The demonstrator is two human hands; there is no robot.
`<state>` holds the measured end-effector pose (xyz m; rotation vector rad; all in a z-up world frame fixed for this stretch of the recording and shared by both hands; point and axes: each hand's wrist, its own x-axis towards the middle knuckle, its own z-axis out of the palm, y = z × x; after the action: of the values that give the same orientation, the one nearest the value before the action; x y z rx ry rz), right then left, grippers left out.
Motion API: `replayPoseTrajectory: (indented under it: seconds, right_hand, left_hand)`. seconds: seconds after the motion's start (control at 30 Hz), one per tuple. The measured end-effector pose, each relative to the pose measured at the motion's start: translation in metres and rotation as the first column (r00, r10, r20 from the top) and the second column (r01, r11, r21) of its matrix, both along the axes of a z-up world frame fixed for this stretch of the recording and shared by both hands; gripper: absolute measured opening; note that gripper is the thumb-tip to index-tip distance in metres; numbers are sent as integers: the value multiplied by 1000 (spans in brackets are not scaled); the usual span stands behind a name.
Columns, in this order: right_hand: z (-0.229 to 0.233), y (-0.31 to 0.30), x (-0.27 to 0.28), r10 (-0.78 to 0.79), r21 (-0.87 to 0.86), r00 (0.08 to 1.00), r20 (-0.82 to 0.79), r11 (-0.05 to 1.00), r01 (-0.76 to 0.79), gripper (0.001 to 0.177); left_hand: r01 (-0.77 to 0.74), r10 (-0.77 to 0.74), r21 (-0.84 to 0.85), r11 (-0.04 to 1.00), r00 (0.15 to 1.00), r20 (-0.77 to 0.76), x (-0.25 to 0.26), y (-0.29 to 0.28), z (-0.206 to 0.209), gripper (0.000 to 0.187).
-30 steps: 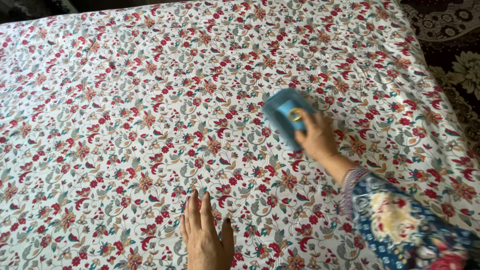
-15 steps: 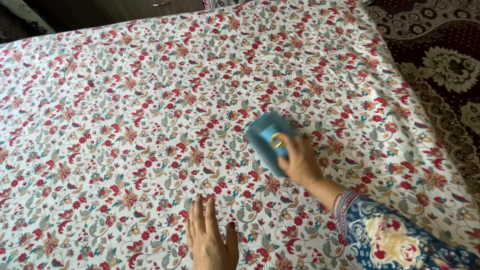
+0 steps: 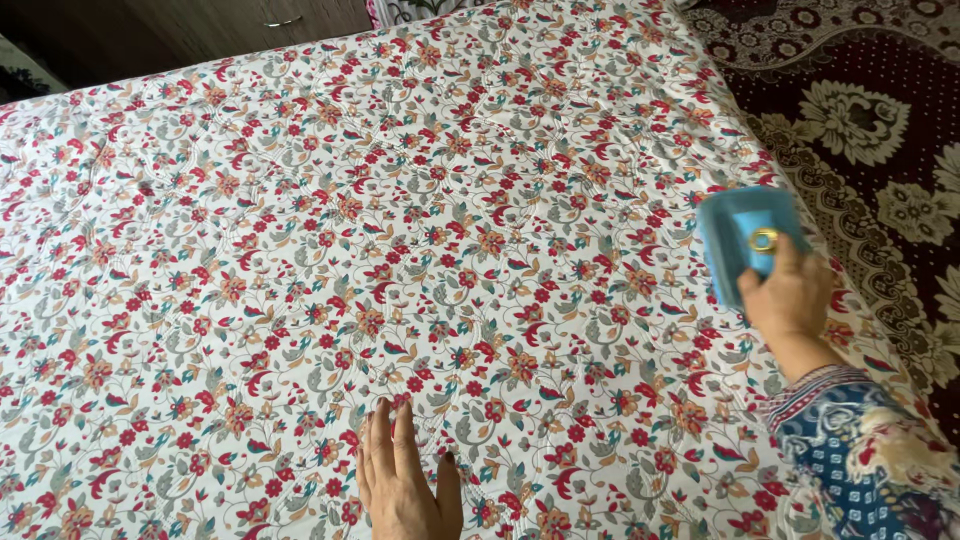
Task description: The person uses a blue handheld lint remover to clean a floral-patterned bedsheet. They move the device back and forth across the surface of the bed, covering different areas systematically while holding the sheet with their other hand.
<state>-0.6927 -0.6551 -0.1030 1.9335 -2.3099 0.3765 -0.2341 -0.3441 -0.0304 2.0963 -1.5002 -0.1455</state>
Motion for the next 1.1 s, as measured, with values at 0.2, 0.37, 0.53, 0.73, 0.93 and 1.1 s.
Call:
replayPoseTrajectory:
  seconds: [0.2,0.37,0.53,0.73,0.93,1.1]
  right_hand:
    - [-10,7,28,-93,-53,973,212,993,106,80]
    - [-4,84,182,485,-69,832,268,871,-486,65]
    - [24,113,245,853,-196,483,198,517,-833,61]
    - [5,20,165,554,-102,817,162,833,-544,61]
    - [-15,-41,84,86,-164,996,18,983,-82,66]
    - [-22,-23,171,330,-288,940,87,912,-294,68]
  left_hand:
    - [32,-33,20,999,999,27,-11,0,-5,80]
    - [22,-21,128,992,1000,-10,-30,-7,11,84]
    - [27,-24,100,995,999,-28,-38,-15,27,78]
    - [-4,2,78,997,1000,24,-20,-25,32,83]
    - [-38,34,77,996,998,54,6,-25,37,84]
    - [-11,10,81,997,1000,12,-2,-28,37,86]
